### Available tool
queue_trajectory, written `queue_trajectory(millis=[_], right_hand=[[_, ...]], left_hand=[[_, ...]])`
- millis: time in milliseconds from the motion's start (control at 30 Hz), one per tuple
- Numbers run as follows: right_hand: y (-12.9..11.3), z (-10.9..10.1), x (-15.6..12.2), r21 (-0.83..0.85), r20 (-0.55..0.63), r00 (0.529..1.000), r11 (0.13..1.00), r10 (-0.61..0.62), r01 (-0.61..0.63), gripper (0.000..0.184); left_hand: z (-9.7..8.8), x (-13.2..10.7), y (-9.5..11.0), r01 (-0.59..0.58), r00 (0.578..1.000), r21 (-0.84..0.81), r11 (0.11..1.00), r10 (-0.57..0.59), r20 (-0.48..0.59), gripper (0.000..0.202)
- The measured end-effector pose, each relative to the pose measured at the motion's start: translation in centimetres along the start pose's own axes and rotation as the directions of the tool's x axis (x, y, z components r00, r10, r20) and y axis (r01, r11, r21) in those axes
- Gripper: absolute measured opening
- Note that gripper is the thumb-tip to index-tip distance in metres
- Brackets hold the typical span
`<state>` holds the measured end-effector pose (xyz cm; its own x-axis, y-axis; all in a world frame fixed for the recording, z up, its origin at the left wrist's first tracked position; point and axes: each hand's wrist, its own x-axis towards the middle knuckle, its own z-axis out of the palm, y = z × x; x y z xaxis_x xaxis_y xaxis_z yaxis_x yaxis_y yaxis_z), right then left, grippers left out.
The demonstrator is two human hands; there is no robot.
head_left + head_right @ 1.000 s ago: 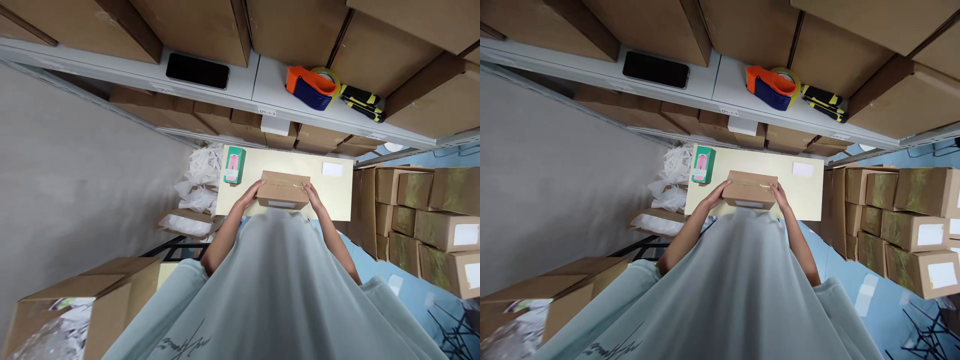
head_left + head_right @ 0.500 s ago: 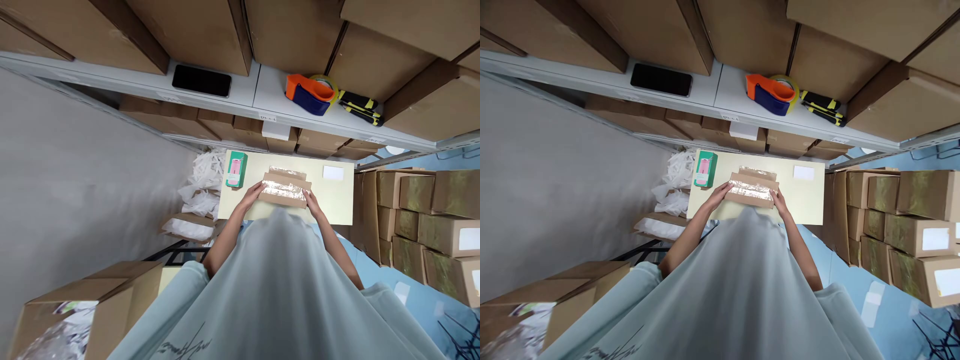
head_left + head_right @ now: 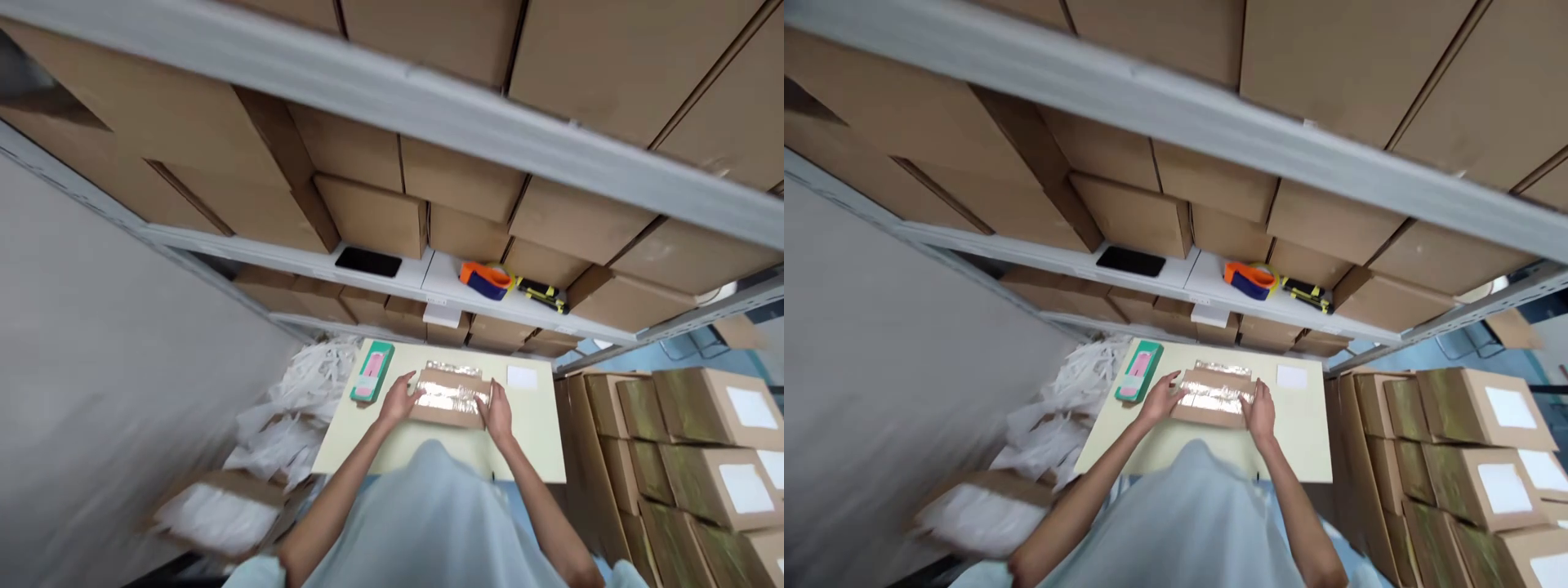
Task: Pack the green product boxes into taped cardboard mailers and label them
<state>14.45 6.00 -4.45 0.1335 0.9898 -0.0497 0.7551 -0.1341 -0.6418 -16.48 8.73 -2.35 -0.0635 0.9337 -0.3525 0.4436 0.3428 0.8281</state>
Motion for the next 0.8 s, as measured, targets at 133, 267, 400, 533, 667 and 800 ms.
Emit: queue_trajectory(millis=[133,267,400,533,667,800], right_hand=[[-5.1,-3.2,5.3,-0.220,-0.042,0.920,0.902,-0.390,0.372,0.056],[-14.9,-10.1,13.7,-0.315,-0.137,0.801,0.792,-0.582,0.522,0.054],[-22.3,-13.7,20.1,-0.488,0.023,0.923,0.801,-0.384,0.346,0.055],[-24.1,-13.9,22.5,-0.506,0.165,0.964,0.821,-0.208,0.263,0.054],[-23.6,-14.5,22.9,-0.445,0.201,0.953,0.846,-0.225,0.293,0.050],[-21.2,-13.9,19.7,-0.326,0.212,0.933,0.878,-0.292,0.349,0.053]], left_hand=[[-0.2,1.4,4.0,-0.230,0.973,0.086,0.969,0.232,-0.015,0.064],[-0.1,5.0,13.5,-0.479,0.868,0.137,0.867,0.491,-0.070,0.046],[-0.5,7.7,23.2,-0.664,0.708,0.108,0.739,0.669,-0.226,0.044],[-0.3,7.8,26.5,-0.696,0.679,0.072,0.715,0.687,-0.260,0.041],[0.4,6.3,24.5,-0.648,0.728,0.040,0.761,0.634,-0.260,0.037],[1.0,3.3,20.1,-0.554,0.812,-0.124,0.823,0.502,-0.298,0.029]])
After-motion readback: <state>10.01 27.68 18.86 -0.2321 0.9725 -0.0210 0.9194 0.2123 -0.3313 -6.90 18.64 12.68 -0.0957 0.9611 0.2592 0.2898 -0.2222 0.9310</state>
